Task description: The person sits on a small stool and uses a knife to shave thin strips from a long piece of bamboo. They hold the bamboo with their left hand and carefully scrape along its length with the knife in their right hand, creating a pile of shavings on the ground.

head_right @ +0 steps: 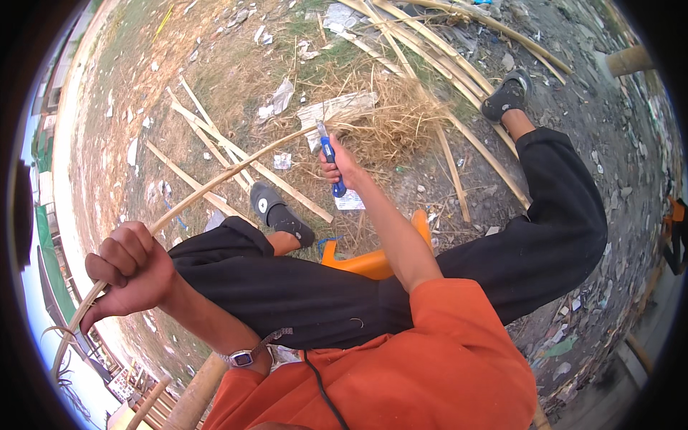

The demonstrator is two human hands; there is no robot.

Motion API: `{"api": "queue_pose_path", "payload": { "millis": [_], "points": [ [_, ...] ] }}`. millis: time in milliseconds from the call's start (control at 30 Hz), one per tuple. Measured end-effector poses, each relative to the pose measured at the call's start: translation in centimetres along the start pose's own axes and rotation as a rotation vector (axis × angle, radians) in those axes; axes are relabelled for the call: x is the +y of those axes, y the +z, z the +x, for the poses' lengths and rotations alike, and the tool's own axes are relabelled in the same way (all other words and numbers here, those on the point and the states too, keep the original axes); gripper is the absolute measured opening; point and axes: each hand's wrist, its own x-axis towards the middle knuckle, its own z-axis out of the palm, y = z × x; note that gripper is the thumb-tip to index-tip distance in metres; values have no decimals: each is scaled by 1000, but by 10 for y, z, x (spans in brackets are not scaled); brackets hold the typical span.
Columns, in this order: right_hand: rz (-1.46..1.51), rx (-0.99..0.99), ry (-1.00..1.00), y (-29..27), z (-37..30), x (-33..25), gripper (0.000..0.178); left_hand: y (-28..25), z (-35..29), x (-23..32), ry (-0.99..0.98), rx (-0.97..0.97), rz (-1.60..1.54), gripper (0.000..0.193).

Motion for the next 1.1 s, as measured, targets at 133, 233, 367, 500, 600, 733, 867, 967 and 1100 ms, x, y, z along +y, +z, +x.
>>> {"api": "queue_pose_path", "payload": {
  "millis": [133, 233, 367, 500, 600, 733, 867, 967, 1100],
  "points": [
    [-779, 349, -553, 34, 4, 5, 62, -1, 1, 0, -4, 9, -15, 70],
    [-1194, 574, -503, 73, -7, -8, 69, -6, -1, 2, -4, 56, -47, 70],
    [-1395, 713, -230, 113, -33, -29, 67, -9, -1, 5, -5, 166, -70, 71],
    [-1432, 693, -401, 131, -47, -19, 65, -7, -3, 6, 53, 363, 42, 72],
    [-1427, 792, -423, 125, -42, -10, 62, -8, 0, 4, 75, 310, 35, 72],
    [-1451, 845, -329, 98, -36, -7, 61, -7, -3, 6, 86, 306, 51, 72],
    [-1415, 750, -401, 130, -44, -10, 62, -3, -2, 2, 96, 316, 40, 72],
    [-1398, 799, -388, 124, -36, -6, 63, -8, -1, 3, 80, 273, 30, 72],
    [-1446, 836, -175, 69, -35, -7, 64, -1, 0, 4, 82, 364, 55, 72]
  ]
}}
